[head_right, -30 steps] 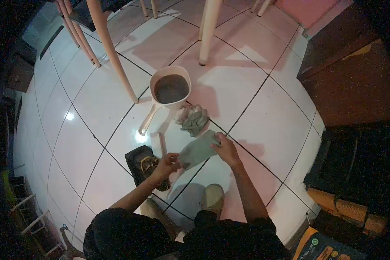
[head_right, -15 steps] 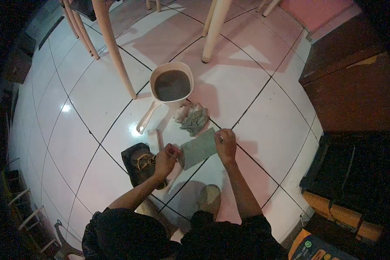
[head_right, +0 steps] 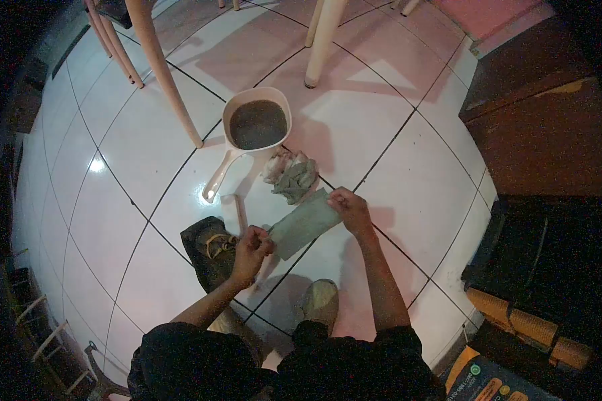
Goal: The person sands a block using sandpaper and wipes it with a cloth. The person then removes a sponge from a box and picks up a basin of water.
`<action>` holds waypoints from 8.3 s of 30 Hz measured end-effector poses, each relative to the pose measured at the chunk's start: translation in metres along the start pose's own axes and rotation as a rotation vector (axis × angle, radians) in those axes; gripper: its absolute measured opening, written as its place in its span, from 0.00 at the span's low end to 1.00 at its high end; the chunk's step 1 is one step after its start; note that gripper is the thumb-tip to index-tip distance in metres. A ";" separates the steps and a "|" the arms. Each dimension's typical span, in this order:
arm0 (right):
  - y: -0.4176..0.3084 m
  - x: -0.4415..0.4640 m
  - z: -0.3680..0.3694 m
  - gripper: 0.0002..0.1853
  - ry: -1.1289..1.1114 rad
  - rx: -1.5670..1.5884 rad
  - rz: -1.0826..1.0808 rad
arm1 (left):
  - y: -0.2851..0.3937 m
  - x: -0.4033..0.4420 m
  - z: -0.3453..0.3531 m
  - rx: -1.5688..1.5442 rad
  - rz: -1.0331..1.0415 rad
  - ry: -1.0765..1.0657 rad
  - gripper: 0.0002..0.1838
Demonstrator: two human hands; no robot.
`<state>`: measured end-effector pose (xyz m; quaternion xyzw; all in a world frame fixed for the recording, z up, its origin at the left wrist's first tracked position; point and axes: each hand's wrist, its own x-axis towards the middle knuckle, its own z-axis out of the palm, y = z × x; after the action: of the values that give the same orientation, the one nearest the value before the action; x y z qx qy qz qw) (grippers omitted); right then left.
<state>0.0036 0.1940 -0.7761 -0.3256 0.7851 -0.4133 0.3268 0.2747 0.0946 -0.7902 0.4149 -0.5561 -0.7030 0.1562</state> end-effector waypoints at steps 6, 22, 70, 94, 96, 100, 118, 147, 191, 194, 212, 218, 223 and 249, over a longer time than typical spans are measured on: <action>-0.002 0.017 0.024 0.07 0.075 -0.264 -0.137 | 0.009 0.009 -0.008 0.349 0.000 0.004 0.14; 0.018 -0.012 0.025 0.19 0.122 -0.654 -0.015 | 0.028 0.001 0.005 1.155 0.726 -0.137 0.16; -0.026 -0.104 0.120 0.14 -0.129 -0.525 -0.607 | -0.001 0.003 -0.002 0.039 -0.123 0.059 0.14; 0.005 -0.071 0.088 0.13 0.221 0.621 0.387 | 0.019 -0.008 0.013 0.141 0.071 0.172 0.22; 0.008 -0.060 0.063 0.21 0.312 0.791 0.325 | 0.025 -0.008 0.013 0.168 0.063 0.162 0.22; -0.016 0.005 0.021 0.24 0.371 0.938 0.216 | 0.029 -0.010 0.017 0.195 0.083 0.089 0.20; -0.044 0.129 0.055 0.25 0.425 0.201 -0.006 | 0.103 0.019 -0.028 0.780 0.636 0.373 0.13; -0.071 0.148 -0.023 0.09 -0.069 0.250 0.027 | 0.107 0.059 -0.061 0.567 0.188 0.323 0.22; -0.019 0.044 0.054 0.14 0.182 0.180 -0.168 | 0.100 0.036 -0.038 0.822 0.711 0.508 0.17; -0.040 0.019 0.042 0.14 0.163 0.295 -0.065 | 0.095 0.034 -0.025 0.677 0.625 0.224 0.15; -0.057 -0.023 0.022 0.17 -0.259 0.341 0.163 | 0.079 0.034 -0.004 0.044 -0.072 -0.218 0.12; -0.042 -0.022 0.018 0.15 -0.307 0.118 0.070 | 0.080 0.037 -0.011 0.171 0.045 -0.163 0.08; -0.055 -0.025 0.020 0.13 -0.348 0.414 0.018 | 0.091 0.034 -0.005 0.143 0.081 -0.114 0.06; -0.019 0.005 0.051 0.22 0.202 -0.199 -0.064 | 0.084 0.064 0.005 0.759 0.511 -0.069 0.19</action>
<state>0.0458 0.1592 -0.7833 -0.3381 0.8403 -0.3742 0.1990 0.2116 0.0259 -0.7399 0.2687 -0.8635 -0.4020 0.1430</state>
